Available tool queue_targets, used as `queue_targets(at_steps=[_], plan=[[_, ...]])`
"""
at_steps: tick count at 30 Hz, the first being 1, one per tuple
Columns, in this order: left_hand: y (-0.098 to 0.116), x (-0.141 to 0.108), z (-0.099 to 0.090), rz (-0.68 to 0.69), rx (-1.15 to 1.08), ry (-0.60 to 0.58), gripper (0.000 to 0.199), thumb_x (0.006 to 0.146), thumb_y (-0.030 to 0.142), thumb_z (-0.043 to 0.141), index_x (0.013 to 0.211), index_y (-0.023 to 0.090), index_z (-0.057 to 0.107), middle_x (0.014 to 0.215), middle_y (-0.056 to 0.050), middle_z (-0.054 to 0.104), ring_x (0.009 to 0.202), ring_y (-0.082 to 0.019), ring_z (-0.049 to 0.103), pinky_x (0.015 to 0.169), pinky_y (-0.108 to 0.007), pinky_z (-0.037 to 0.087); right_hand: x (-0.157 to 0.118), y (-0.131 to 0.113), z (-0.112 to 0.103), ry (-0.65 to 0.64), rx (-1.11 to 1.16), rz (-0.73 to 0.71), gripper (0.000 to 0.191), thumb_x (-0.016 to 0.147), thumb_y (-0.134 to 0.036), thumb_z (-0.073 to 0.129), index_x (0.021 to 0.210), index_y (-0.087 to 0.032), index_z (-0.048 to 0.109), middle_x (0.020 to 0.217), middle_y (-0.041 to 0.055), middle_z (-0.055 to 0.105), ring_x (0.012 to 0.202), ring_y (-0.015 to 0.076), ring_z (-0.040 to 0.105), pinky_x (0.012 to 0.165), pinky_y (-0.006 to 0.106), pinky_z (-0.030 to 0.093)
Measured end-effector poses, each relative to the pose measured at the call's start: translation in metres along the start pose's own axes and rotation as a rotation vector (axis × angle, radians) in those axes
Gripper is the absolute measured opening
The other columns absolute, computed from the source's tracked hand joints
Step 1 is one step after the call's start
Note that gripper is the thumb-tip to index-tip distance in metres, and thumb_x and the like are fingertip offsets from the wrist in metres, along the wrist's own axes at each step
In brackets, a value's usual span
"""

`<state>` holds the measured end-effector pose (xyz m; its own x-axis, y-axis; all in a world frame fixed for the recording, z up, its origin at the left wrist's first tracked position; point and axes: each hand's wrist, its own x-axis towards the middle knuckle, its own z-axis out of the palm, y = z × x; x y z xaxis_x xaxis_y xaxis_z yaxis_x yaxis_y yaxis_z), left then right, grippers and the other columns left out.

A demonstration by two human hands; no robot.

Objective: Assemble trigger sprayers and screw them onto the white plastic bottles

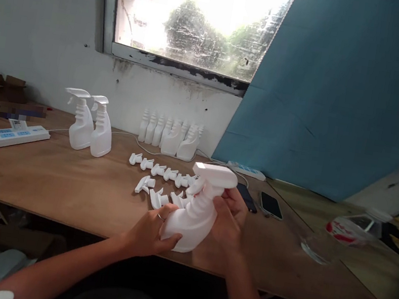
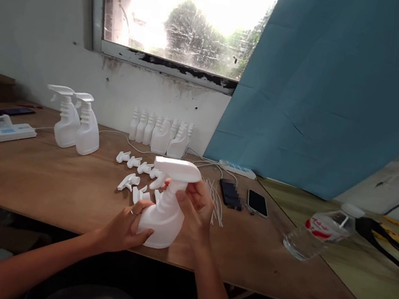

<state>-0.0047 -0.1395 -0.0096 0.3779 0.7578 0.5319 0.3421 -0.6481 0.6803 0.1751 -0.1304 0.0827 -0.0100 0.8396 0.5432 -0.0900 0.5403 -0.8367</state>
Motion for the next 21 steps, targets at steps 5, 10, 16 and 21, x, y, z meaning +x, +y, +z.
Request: queue_targets(at_steps=[5, 10, 16, 21], plan=[[0.002, 0.008, -0.008, 0.008, -0.162, 0.031, 0.041, 0.083, 0.045, 0.064, 0.116, 0.025, 0.049, 0.102, -0.007, 0.064, 0.087, -0.021, 0.062, 0.077, -0.036, 0.052, 0.003, 0.003, 0.009, 0.009, -0.019, 0.013, 0.035, 0.081, -0.049, 0.066, 0.099, -0.02, 0.066, 0.096, 0.011, 0.073, 0.089, 0.0275, 0.07, 0.074, 0.038, 0.058], [0.037, 0.047, -0.037, 0.197, -0.429, 0.188, 0.05, 0.089, 0.057, 0.052, 0.128, 0.026, 0.048, 0.12, -0.013, 0.058, 0.101, -0.024, 0.061, 0.08, -0.037, 0.054, 0.006, 0.003, 0.008, 0.025, 0.034, -0.011, 0.038, 0.077, -0.05, 0.071, 0.1, -0.021, 0.067, 0.094, 0.0089, 0.073, 0.085, 0.0257, 0.07, 0.076, 0.038, 0.057], [0.094, 0.096, -0.059, 0.193, -0.387, 0.287, 0.047, 0.088, 0.046, 0.062, 0.131, 0.029, 0.052, 0.103, -0.004, 0.063, 0.08, -0.014, 0.064, 0.065, -0.025, 0.055, 0.004, 0.004, 0.007, 0.004, 0.039, -0.051, 0.034, 0.082, -0.048, 0.066, 0.102, -0.021, 0.067, 0.094, 0.0072, 0.073, 0.082, 0.0223, 0.069, 0.072, 0.033, 0.056], [0.109, 0.098, -0.057, 0.233, -0.21, 0.384, 0.015, 0.087, 0.034, 0.066, 0.095, 0.024, 0.071, 0.087, 0.0, 0.062, 0.056, -0.006, 0.054, 0.048, -0.019, 0.046, 0.007, -0.001, 0.01, 0.006, 0.061, -0.049, 0.035, 0.078, -0.045, 0.072, 0.104, -0.022, 0.063, 0.093, 0.0052, 0.071, 0.082, 0.0205, 0.068, 0.071, 0.03, 0.055]])
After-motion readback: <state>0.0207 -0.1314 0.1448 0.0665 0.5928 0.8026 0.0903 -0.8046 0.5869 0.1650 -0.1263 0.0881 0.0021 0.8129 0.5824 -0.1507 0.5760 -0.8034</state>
